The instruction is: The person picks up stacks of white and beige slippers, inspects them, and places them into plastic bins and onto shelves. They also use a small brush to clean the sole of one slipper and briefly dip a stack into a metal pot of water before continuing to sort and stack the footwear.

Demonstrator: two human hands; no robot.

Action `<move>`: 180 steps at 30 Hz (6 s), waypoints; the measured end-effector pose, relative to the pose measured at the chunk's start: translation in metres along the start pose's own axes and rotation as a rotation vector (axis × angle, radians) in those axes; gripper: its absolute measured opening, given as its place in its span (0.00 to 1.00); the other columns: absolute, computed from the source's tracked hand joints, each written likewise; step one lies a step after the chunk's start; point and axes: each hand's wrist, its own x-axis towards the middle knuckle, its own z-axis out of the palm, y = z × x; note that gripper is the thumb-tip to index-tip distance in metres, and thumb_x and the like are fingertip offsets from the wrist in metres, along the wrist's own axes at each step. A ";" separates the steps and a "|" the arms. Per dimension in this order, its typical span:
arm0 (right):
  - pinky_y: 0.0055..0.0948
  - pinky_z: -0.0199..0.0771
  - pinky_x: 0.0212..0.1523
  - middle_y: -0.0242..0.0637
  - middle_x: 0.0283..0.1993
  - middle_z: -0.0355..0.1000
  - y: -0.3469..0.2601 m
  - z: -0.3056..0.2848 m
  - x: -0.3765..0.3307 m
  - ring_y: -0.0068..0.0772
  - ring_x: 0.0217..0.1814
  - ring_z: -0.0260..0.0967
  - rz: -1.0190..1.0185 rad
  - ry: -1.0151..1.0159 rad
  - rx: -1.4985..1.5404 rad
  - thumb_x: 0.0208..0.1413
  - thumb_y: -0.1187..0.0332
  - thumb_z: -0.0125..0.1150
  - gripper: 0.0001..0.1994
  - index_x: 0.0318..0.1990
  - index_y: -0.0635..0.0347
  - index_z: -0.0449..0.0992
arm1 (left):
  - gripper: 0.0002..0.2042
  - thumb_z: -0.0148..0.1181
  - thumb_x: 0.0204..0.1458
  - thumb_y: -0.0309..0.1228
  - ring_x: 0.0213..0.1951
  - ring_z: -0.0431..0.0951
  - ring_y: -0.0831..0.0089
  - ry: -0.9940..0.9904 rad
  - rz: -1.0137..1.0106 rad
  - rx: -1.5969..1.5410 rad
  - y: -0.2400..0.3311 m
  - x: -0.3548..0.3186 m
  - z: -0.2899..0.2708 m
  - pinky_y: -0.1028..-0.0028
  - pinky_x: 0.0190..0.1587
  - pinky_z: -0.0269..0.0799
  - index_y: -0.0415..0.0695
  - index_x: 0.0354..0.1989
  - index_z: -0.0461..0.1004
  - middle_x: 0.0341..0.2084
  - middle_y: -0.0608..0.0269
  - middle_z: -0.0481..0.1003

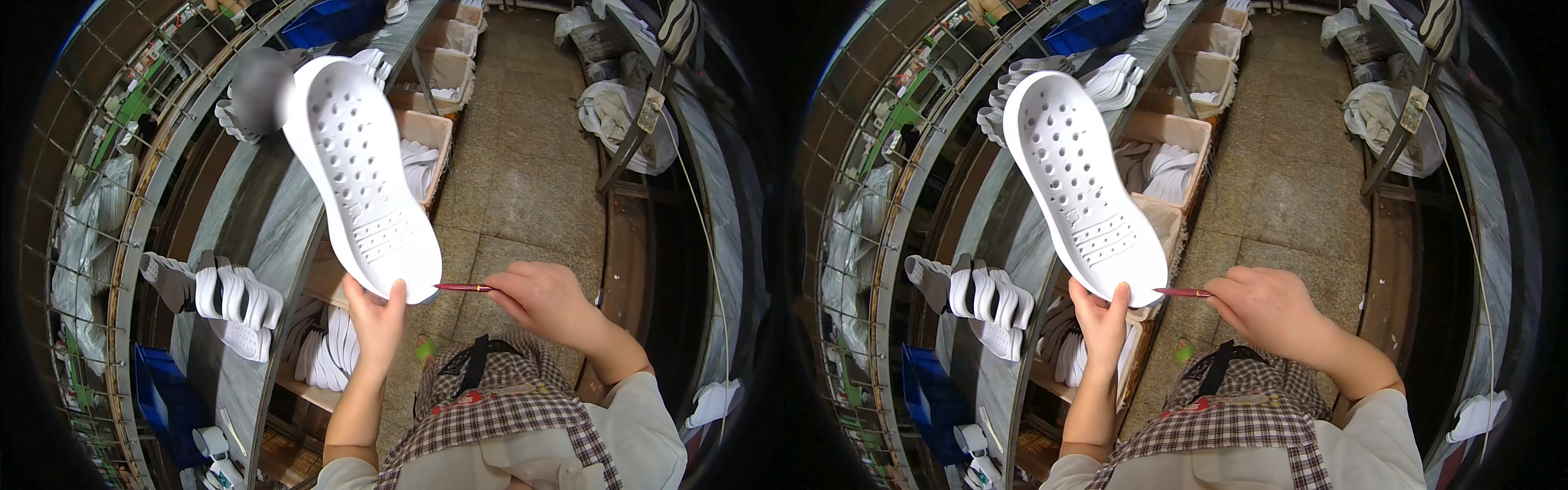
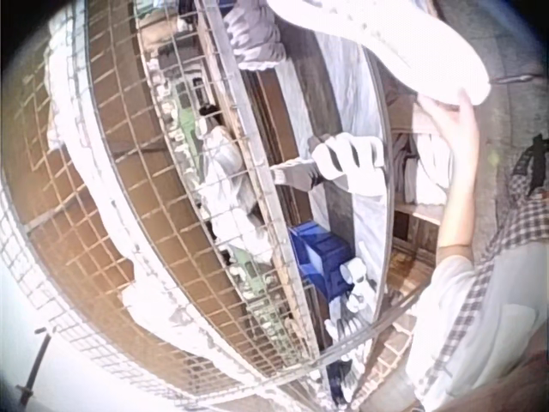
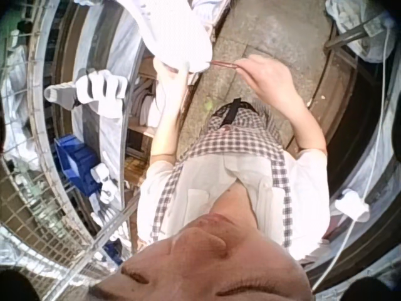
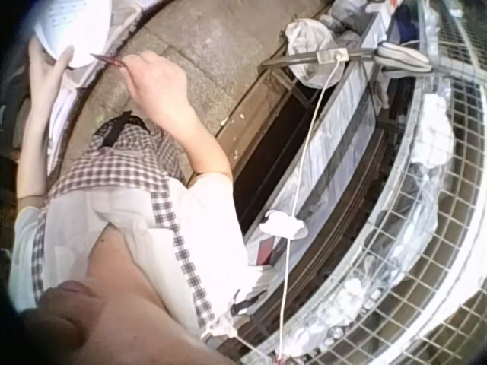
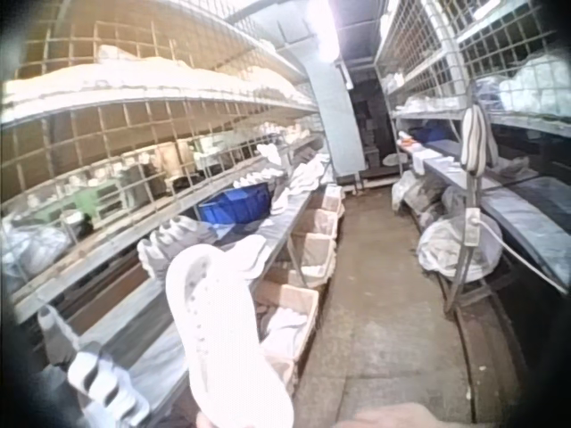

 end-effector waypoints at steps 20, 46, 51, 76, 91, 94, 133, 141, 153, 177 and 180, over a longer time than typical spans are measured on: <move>0.36 0.70 0.27 0.33 0.26 0.69 0.000 -0.008 0.001 0.40 0.27 0.71 0.104 -0.044 0.119 0.50 0.66 0.59 0.05 0.33 0.54 0.76 | 0.26 0.54 0.49 0.17 0.50 0.71 0.64 0.010 0.024 -0.004 0.000 -0.008 -0.001 0.70 0.50 0.70 0.31 0.55 0.50 0.50 0.45 0.64; 0.32 0.63 0.26 0.38 0.22 0.69 -0.013 0.042 0.018 0.36 0.25 0.66 -0.117 0.121 0.843 0.55 0.71 0.56 0.08 0.27 0.64 0.75 | 0.27 0.53 0.54 0.23 0.55 0.65 0.67 0.038 0.013 -0.141 0.002 -0.014 0.012 0.68 0.57 0.61 0.31 0.58 0.48 0.53 0.47 0.61; 0.32 0.64 0.26 0.38 0.22 0.69 -0.003 0.043 0.018 0.36 0.25 0.66 -0.109 0.190 0.718 0.55 0.71 0.56 0.08 0.27 0.65 0.75 | 0.27 0.52 0.55 0.24 0.54 0.65 0.67 0.063 0.056 -0.136 -0.002 -0.016 0.011 0.68 0.57 0.60 0.30 0.59 0.47 0.53 0.47 0.60; 0.17 0.63 0.25 0.29 0.24 0.67 -0.006 0.047 0.004 0.16 0.23 0.63 0.360 0.142 1.489 0.57 0.74 0.53 0.04 0.39 0.61 0.67 | 0.28 0.53 0.55 0.27 0.54 0.65 0.67 0.150 0.051 -0.155 -0.007 -0.015 0.007 0.68 0.57 0.60 0.31 0.59 0.47 0.53 0.48 0.61; 0.28 0.65 0.27 0.34 0.24 0.69 -0.017 0.051 0.011 0.32 0.26 0.66 0.082 0.223 0.748 0.45 0.76 0.60 0.04 0.28 0.61 0.71 | 0.28 0.53 0.56 0.28 0.54 0.64 0.67 0.130 0.074 -0.150 -0.006 -0.020 0.008 0.67 0.57 0.60 0.31 0.59 0.47 0.54 0.48 0.60; 0.28 0.66 0.28 0.34 0.24 0.68 -0.012 0.052 0.009 0.32 0.26 0.66 0.063 0.251 0.705 0.45 0.77 0.60 0.04 0.28 0.62 0.71 | 0.28 0.53 0.56 0.28 0.54 0.64 0.67 0.132 0.070 -0.153 -0.008 -0.021 0.007 0.67 0.57 0.60 0.31 0.59 0.47 0.54 0.48 0.60; 0.39 0.67 0.53 0.57 0.64 0.55 0.033 0.296 -0.071 0.56 0.59 0.61 0.031 -1.565 0.213 0.50 0.76 0.52 0.31 0.64 0.67 0.53 | 0.11 0.47 0.58 0.35 0.21 0.73 0.79 0.268 -0.822 -1.259 -0.043 0.085 -0.131 0.80 0.22 0.71 0.39 0.35 0.69 0.26 0.61 0.75; 0.44 0.68 0.50 0.53 0.56 0.65 0.036 0.322 -0.063 0.52 0.54 0.67 -0.102 -1.514 0.242 0.50 0.64 0.57 0.29 0.61 0.55 0.61 | 0.13 0.49 0.57 0.35 0.21 0.74 0.78 0.287 -0.791 -1.307 -0.035 0.104 -0.150 0.82 0.23 0.72 0.34 0.38 0.68 0.24 0.61 0.75; 0.34 0.70 0.42 0.42 0.53 0.69 0.064 0.229 0.028 0.34 0.46 0.70 0.694 -0.466 1.118 0.55 0.55 0.54 0.26 0.59 0.56 0.62 | 0.17 0.55 0.48 0.31 0.22 0.74 0.76 0.103 -0.635 -0.566 -0.031 0.100 -0.170 0.78 0.22 0.72 0.33 0.44 0.68 0.26 0.61 0.75; 0.41 0.58 0.62 0.43 0.57 0.64 -0.017 0.266 0.287 0.49 0.63 0.56 -0.396 -0.031 0.407 0.33 0.74 0.63 0.32 0.54 0.57 0.67 | 0.23 0.54 0.57 0.33 0.42 0.75 0.66 0.935 -0.085 0.177 -0.054 0.044 -0.463 0.69 0.39 0.71 0.46 0.59 0.55 0.48 0.56 0.69; 0.40 0.61 0.58 0.33 0.59 0.64 -0.031 0.304 0.309 0.42 0.65 0.55 -0.735 -0.110 0.100 0.35 0.70 0.67 0.29 0.51 0.50 0.70 | 0.36 0.59 0.54 0.41 0.52 0.69 0.56 0.876 -0.253 0.034 -0.111 0.068 -0.545 0.61 0.49 0.68 0.54 0.66 0.43 0.60 0.51 0.58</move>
